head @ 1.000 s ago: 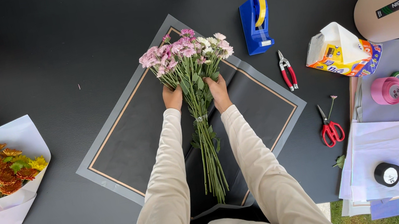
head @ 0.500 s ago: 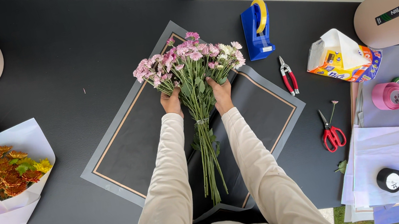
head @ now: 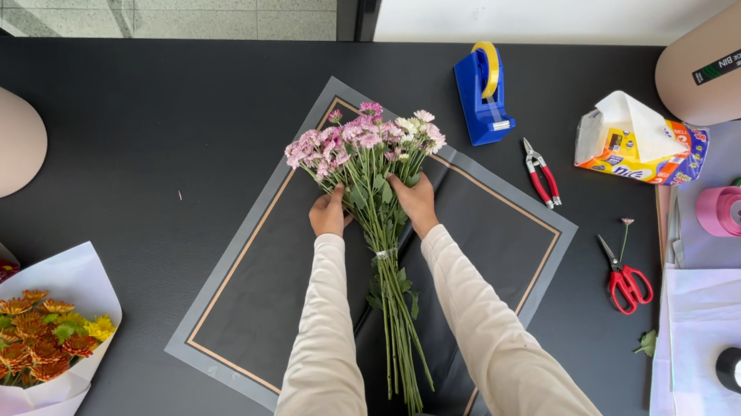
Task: The person wraps a bouquet of flowers by laying a sheet of decorative paper on a table, placing the flowers on the paper, and folding the paper around the stems.
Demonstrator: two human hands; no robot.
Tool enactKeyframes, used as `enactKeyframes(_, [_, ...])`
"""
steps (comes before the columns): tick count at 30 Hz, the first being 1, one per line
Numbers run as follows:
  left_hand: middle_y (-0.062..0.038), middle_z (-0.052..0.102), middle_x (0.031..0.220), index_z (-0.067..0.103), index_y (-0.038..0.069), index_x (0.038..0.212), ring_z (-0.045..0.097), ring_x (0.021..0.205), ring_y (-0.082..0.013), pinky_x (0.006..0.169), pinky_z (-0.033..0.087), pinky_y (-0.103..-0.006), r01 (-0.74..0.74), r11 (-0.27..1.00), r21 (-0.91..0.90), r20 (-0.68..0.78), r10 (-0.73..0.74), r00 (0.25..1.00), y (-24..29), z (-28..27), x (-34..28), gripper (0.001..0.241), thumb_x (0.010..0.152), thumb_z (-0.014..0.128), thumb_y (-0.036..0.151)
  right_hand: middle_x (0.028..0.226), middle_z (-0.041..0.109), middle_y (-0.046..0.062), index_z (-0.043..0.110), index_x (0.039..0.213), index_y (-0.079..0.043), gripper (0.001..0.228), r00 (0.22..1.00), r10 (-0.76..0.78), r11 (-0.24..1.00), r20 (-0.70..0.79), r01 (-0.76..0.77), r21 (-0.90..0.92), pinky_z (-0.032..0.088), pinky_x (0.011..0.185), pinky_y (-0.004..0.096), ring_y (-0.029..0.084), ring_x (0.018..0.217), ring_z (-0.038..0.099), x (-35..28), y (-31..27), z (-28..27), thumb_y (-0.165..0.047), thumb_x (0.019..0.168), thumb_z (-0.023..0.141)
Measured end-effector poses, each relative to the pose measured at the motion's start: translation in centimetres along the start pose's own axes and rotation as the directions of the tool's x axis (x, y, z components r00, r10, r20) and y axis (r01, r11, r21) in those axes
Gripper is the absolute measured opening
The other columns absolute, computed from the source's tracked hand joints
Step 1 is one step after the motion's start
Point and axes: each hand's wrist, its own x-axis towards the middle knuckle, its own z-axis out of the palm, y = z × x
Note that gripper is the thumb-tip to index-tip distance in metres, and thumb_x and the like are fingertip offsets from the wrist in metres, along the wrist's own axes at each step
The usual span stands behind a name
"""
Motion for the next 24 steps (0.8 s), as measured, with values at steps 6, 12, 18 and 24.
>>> enactKeyframes(6, [-0.03, 0.052, 0.13, 0.049, -0.003, 0.135, 0.063, 0.106, -0.0403, 0.085, 0.059, -0.0486, 0.017, 0.994, -0.108, -0.033, -0.021, 0.999, 3.9, -0.5, -4.4, 0.072, 0.086, 0.074, 0.044, 0.121, 0.058, 0.024, 0.039, 0.144, 0.005, 0.079, 0.998, -0.035, 0.994, 0.055, 0.041, -0.1, 0.055, 0.076, 0.038, 0.025, 0.098, 0.064, 1.1, 2.6, 0.3, -0.04, 0.089, 0.073])
enactKeyframes(12, [-0.02, 0.057, 0.101, 0.054, 0.003, 0.119, 0.067, 0.085, -0.0351, 0.072, 0.061, -0.0521, -0.054, 0.979, -0.197, 0.019, 0.059, 0.998, -2.8, -0.8, 4.2, 0.038, 0.086, 0.069, 0.011, 0.116, 0.064, 0.019, 0.058, 0.13, -0.001, 0.046, 0.999, -0.047, 0.998, -0.001, 0.047, -0.045, 0.054, 0.073, 0.037, 0.027, 0.099, 0.065, -0.3, 0.8, 0.6, -0.023, 0.091, 0.07])
enactKeyframes(18, [-0.018, 0.057, 0.097, 0.051, 0.004, 0.113, 0.066, 0.084, -0.0327, 0.073, 0.06, -0.0533, -0.056, 0.942, -0.332, 0.028, 0.069, 0.997, -3.7, -1.1, 4.8, 0.026, 0.088, 0.062, 0.005, 0.106, 0.068, 0.013, 0.065, 0.119, -0.007, 0.035, 0.995, -0.068, 0.997, -0.079, 0.07, 0.024, 0.054, 0.068, 0.036, 0.022, 0.089, 0.067, 2.2, 3.3, 0.0, -0.02, 0.087, 0.072])
enactKeyframes(24, [-0.018, 0.057, 0.098, 0.047, 0.0, 0.113, 0.068, 0.086, -0.0345, 0.077, 0.059, -0.055, -0.105, 0.878, -0.467, 0.034, 0.136, 0.99, -6.4, -1.8, 6.6, 0.025, 0.092, 0.06, 0.003, 0.106, 0.066, 0.014, 0.063, 0.119, -0.006, 0.036, 0.996, -0.055, 0.998, -0.077, 0.057, 0.037, 0.053, 0.07, 0.037, 0.021, 0.091, 0.065, -0.7, 0.8, 0.8, -0.021, 0.087, 0.07])
